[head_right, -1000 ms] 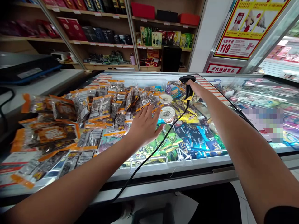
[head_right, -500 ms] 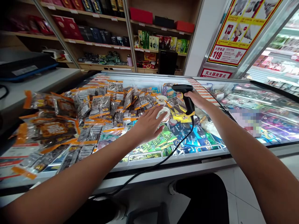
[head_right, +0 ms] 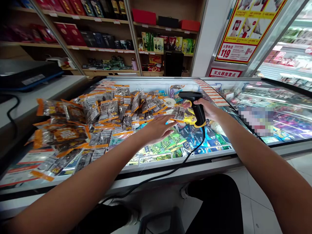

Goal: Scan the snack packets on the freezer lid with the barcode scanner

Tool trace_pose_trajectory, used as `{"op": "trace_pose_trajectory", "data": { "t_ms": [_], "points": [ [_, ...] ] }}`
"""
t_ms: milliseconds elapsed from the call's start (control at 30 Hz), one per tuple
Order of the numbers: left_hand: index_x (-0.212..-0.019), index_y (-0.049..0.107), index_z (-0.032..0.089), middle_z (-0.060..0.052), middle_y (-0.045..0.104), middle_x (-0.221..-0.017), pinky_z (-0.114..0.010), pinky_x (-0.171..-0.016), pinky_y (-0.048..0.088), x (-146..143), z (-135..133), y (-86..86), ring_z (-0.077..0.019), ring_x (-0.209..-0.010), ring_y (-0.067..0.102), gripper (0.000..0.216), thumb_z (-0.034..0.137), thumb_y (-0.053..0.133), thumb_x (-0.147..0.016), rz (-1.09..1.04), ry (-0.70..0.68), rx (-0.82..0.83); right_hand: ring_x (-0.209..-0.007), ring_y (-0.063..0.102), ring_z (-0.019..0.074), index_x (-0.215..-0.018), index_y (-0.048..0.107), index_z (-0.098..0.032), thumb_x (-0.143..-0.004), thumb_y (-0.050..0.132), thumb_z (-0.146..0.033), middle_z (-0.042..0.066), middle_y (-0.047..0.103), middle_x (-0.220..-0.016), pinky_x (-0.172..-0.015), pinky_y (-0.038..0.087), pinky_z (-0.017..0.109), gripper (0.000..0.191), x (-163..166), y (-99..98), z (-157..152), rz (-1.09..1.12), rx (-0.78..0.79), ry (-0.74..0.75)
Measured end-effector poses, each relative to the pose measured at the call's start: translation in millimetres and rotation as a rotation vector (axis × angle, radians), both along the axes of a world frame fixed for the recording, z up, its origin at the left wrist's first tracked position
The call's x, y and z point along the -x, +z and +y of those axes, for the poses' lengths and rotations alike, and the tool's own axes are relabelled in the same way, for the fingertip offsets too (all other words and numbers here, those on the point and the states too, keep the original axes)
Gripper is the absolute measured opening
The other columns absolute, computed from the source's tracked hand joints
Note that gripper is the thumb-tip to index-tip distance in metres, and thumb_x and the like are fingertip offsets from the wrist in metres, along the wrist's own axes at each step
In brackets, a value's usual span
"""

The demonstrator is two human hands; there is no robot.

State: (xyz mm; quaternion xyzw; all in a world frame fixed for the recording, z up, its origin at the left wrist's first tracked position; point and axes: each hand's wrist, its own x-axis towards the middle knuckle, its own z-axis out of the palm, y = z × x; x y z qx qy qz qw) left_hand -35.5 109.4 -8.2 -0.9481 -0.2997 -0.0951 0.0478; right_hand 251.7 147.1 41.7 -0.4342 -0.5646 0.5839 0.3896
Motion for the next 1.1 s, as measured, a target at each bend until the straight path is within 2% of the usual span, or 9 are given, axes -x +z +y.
{"op": "trace_pose_trajectory", "data": {
  "t_ms": [100, 167, 300, 400, 633, 767, 900, 1100],
  "points": [
    [-0.151, 0.048, 0.029, -0.013, 0.044, -0.161, -0.052, -0.116, 0.040, -2.1, -1.4, -0.1, -0.0339, -0.147, 0.043, 0.050, 0.052, 0.043, -0.106, -0.015, 0.027, -0.028, -0.075, 0.067, 0.0242, -0.089, 0.069, -0.025, -0.082, 0.072, -0.046, 0.004, 0.070, -0.075, -0.075, 0.058, 0.040, 0.022, -10.3, 4.6, -26.4, -0.005, 0.073, -0.100],
    [-0.154, 0.046, 0.028, -0.016, 0.045, -0.158, -0.053, -0.116, 0.039, -3.9, -2.4, -0.3, -0.0359, -0.147, 0.043, 0.056, 0.056, 0.040, -0.106, -0.024, 0.045, -0.026, -0.062, 0.058, 0.0200, -0.088, 0.067, -0.024, -0.089, 0.067, -0.054, 0.003, 0.062, -0.066, -0.064, 0.054, 0.036, 0.030, -12.2, 6.3, -48.2, -0.034, 0.155, -0.093],
    [-0.158, 0.043, 0.027, -0.018, 0.043, -0.159, -0.058, -0.116, 0.038, -5.4, -2.1, -1.8, -0.0389, -0.148, 0.040, 0.060, 0.057, 0.031, -0.107, -0.027, 0.055, 0.006, -0.056, 0.052, 0.0178, -0.084, 0.066, -0.023, -0.095, 0.060, -0.059, 0.004, 0.060, -0.062, -0.053, 0.046, 0.031, 0.038, -2.9, 6.6, -86.7, -0.141, 0.208, -0.013],
    [-0.159, 0.040, 0.031, -0.016, 0.041, -0.160, -0.058, -0.117, 0.036, -4.5, -0.9, -4.2, -0.0380, -0.152, 0.036, 0.059, 0.057, 0.028, -0.108, -0.042, 0.059, 0.015, -0.054, 0.052, 0.0167, -0.079, 0.065, -0.022, -0.095, 0.060, -0.058, 0.004, 0.060, -0.061, -0.051, 0.045, 0.029, 0.039, 5.4, 4.2, -101.1, -0.167, 0.199, -0.016],
    [-0.157, 0.043, 0.028, -0.019, 0.039, -0.162, -0.061, -0.117, 0.034, -2.5, -0.5, -7.0, -0.0391, -0.150, 0.037, 0.066, 0.064, 0.023, -0.106, -0.059, 0.048, 0.035, -0.053, 0.052, 0.0167, -0.080, 0.065, -0.021, -0.092, 0.064, -0.061, 0.004, 0.061, -0.061, -0.053, 0.047, 0.030, 0.041, 6.6, 1.4, -107.0, -0.152, 0.209, -0.044],
    [-0.158, 0.041, 0.031, -0.015, 0.037, -0.164, -0.059, -0.120, 0.032, -2.4, -0.5, -5.3, -0.0388, -0.153, 0.033, 0.069, 0.069, 0.020, -0.104, -0.036, 0.068, 0.057, -0.053, 0.053, 0.0162, -0.084, 0.065, -0.020, -0.094, 0.063, -0.059, 0.004, 0.061, -0.061, -0.054, 0.047, 0.029, 0.041, 9.0, 4.5, -107.7, -0.157, 0.185, -0.036],
    [-0.157, 0.041, 0.032, -0.013, 0.038, -0.164, -0.055, -0.121, 0.032, -2.3, -2.9, -1.0, -0.0367, -0.154, 0.032, 0.066, 0.067, 0.023, -0.104, -0.028, 0.108, 0.066, -0.052, 0.053, 0.0155, -0.084, 0.064, -0.019, -0.097, 0.058, -0.058, 0.004, 0.061, -0.060, -0.053, 0.045, 0.028, 0.042, 9.7, 4.9, -104.5, -0.175, 0.158, -0.002],
    [-0.158, 0.041, 0.029, -0.015, 0.038, -0.165, -0.056, -0.118, 0.034, -1.7, -3.6, -1.3, -0.0371, -0.156, 0.027, 0.069, 0.068, 0.021, -0.104, -0.027, 0.149, 0.026, -0.052, 0.052, 0.0155, -0.084, 0.064, -0.019, -0.098, 0.057, -0.058, 0.003, 0.060, -0.059, -0.054, 0.044, 0.029, 0.042, 7.0, 1.0, -101.6, -0.151, 0.147, 0.007]
  ]
}}
